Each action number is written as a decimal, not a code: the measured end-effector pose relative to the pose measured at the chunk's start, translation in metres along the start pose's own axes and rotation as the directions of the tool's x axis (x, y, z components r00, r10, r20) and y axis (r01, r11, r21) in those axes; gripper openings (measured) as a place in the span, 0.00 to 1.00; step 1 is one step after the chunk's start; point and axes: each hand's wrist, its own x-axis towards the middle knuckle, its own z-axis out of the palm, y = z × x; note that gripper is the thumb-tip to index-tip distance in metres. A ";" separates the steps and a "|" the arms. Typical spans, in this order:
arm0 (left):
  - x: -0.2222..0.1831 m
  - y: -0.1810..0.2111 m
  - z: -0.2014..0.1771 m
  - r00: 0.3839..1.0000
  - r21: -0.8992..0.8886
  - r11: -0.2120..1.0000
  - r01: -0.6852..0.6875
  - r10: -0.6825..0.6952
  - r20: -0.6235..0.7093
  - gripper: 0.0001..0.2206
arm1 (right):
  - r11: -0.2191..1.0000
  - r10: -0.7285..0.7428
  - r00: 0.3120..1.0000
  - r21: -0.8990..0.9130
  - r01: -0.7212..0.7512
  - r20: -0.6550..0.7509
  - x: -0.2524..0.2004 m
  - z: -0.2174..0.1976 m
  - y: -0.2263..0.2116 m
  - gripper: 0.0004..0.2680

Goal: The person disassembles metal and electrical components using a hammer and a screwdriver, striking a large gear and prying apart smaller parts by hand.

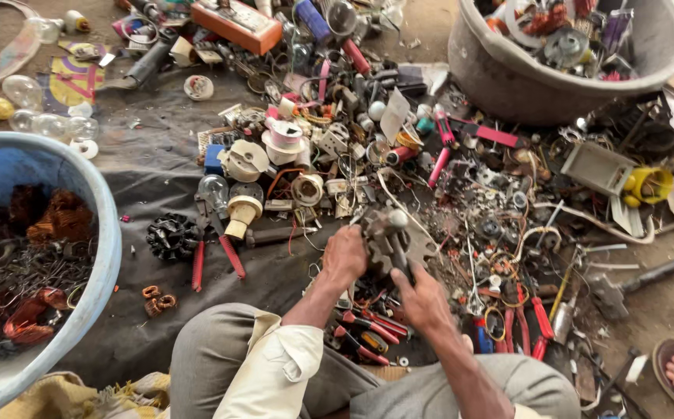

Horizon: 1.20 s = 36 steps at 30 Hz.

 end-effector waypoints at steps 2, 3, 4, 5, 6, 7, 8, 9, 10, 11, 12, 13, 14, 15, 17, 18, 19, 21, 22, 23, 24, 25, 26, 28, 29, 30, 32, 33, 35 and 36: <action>-0.009 -0.006 -0.001 0.999 0.054 0.997 -0.046 0.046 -0.013 0.08 | 0.985 -0.004 1.000 0.175 0.000 0.023 -0.015 -0.001 -0.004 0.19; -0.011 -0.005 -0.002 0.999 0.025 1.000 0.013 -0.014 0.033 0.07 | 0.959 -0.047 0.999 0.278 0.047 -0.008 -0.016 -0.007 -0.004 0.20; -0.011 -0.002 -0.003 0.994 -0.002 0.997 0.073 -0.073 0.082 0.07 | 0.921 -0.085 0.995 0.377 0.095 -0.044 -0.017 -0.010 -0.003 0.21; -0.008 0.002 -0.006 0.985 -0.022 0.992 0.124 -0.120 0.125 0.08 | 0.920 -0.134 0.983 0.353 0.172 -0.129 -0.017 -0.010 -0.004 0.22; -0.008 0.005 -0.008 0.989 -0.028 0.994 0.106 -0.103 0.102 0.08 | 0.915 -0.183 0.960 0.321 0.245 -0.211 -0.019 -0.008 -0.002 0.22; -0.009 0.006 -0.010 0.993 -0.032 0.995 0.093 -0.090 0.077 0.08 | 0.905 -0.233 0.929 0.286 0.315 -0.287 -0.019 -0.006 0.000 0.22; -0.011 0.006 -0.011 0.996 -0.035 0.996 0.079 -0.077 0.053 0.07 | 0.975 -0.136 0.982 0.160 0.156 -0.129 -0.015 -0.002 0.001 0.19; -0.012 0.006 -0.011 0.998 -0.039 0.997 0.060 -0.059 0.029 0.07 | 1.000 -0.011 1.000 0.004 0.011 0.008 -0.005 0.001 0.000 0.18; -0.014 0.005 -0.011 0.999 -0.042 0.998 0.041 -0.041 0.005 0.08 | 0.979 0.136 0.983 -0.168 -0.114 0.123 0.001 0.002 0.001 0.17; -0.014 0.003 -0.009 1.000 -0.044 0.999 0.023 -0.024 -0.017 0.08 | 0.993 0.092 0.992 -0.076 -0.086 0.087 0.002 0.003 0.003 0.17; -0.012 0.002 -0.007 1.000 -0.029 1.000 0.006 -0.007 -0.022 0.08 | 0.999 0.051 0.998 0.015 -0.052 0.047 0.002 0.005 0.003 0.17; -0.009 -0.001 -0.004 1.000 -0.017 1.000 -0.002 0.001 -0.030 0.08 | 0.995 0.010 1.000 0.099 -0.011 0.012 0.003 0.005 0.002 0.19; -0.007 -0.005 0.000 0.999 -0.005 1.000 -0.010 0.009 -0.038 0.09 | 0.975 0.013 1.000 0.220 -0.014 0.007 0.003 0.003 0.001 0.18; -0.009 -0.010 0.004 0.999 -0.014 0.999 0.034 -0.034 -0.011 0.08 | 0.941 0.023 1.000 0.336 -0.026 0.014 -0.003 0.002 0.003 0.17; 0.000 -0.013 0.013 0.994 -0.031 0.994 0.105 -0.104 0.040 0.09 | 0.865 0.017 1.000 0.501 -0.018 0.008 -0.009 0.001 0.001 0.15; 0.002 -0.015 0.016 0.995 -0.057 0.993 0.101 -0.099 0.027 0.09 | 0.833 0.000 1.000 0.553 0.004 -0.007 -0.012 -0.001 0.001 0.15; 0.002 -0.018 0.019 0.995 -0.081 0.992 0.096 -0.095 0.016 0.10 | 0.797 -0.014 1.000 0.603 0.025 -0.023 -0.015 -0.002 0.002 0.14; 0.007 -0.022 0.024 0.988 -0.126 0.980 0.153 -0.148 0.051 0.11 | 0.801 -0.001 1.000 0.599 -0.005 0.010 -0.016 -0.002 0.005 0.14; 0.012 -0.023 0.025 0.974 -0.143 0.966 0.216 -0.203 0.097 0.11 | 0.803 0.005 1.000 0.596 -0.021 0.028 -0.016 -0.001 0.007 0.14; 0.014 -0.023 0.025 0.956 -0.157 0.947 0.279 -0.258 0.142 0.12 | 0.819 0.019 0.998 0.572 -0.047 0.055 -0.014 0.003 0.007 0.14; 0.013 -0.024 0.023 0.959 -0.152 0.953 0.261 -0.238 0.156 0.11 | 0.834 0.034 0.996 0.547 -0.073 0.081 -0.011 0.007 0.006 0.14; 0.011 -0.024 0.021 0.962 -0.147 0.960 0.238 -0.212 0.173 0.10 | 0.847 0.052 0.993 0.523 -0.098 0.103 -0.010 0.010 0.006 0.14; 0.010 -0.023 0.018 0.964 -0.142 0.966 0.215 -0.187 0.189 0.10 | 0.843 0.061 0.990 0.524 -0.118 0.126 -0.008 0.010 0.006 0.14; 0.008 -0.016 0.014 0.962 -0.150 0.959 0.242 -0.218 0.163 0.10 | 0.834 0.084 0.983 0.529 -0.160 0.166 -0.006 0.008 0.002 0.14; 0.007 -0.014 0.010 0.961 -0.157 0.953 0.260 -0.239 0.142 0.10 | 0.830 0.059 0.991 0.545 -0.115 0.119 -0.007 0.006 0.000 0.14; 0.010 -0.011 0.007 0.944 -0.160 0.939 0.306 -0.277 0.179 0.11 | 0.826 0.035 0.997 0.560 -0.069 0.072 -0.009 0.003 -0.001 0.14; 0.008 -0.010 0.009 0.893 -0.155 0.897 0.413 -0.365 0.265 0.14 | 0.799 0.000 0.999 0.601 -0.020 0.034 -0.015 0.004 -0.002 0.14; 0.009 -0.012 0.011 0.910 -0.152 0.913 0.379 -0.338 0.239 0.13 | 0.774 -0.016 1.000 0.633 -0.001 0.022 -0.015 0.003 -0.002 0.14; 0.010 -0.016 0.017 0.942 -0.142 0.941 0.308 -0.280 0.186 0.12 | 0.709 -0.022 0.999 0.705 -0.007 0.032 -0.013 0.002 0.002 0.13; 0.013 -0.019 0.019 0.941 -0.152 0.937 0.315 -0.288 0.179 0.12 | 0.668 -0.015 0.998 0.744 -0.032 0.056 -0.011 0.004 0.004 0.13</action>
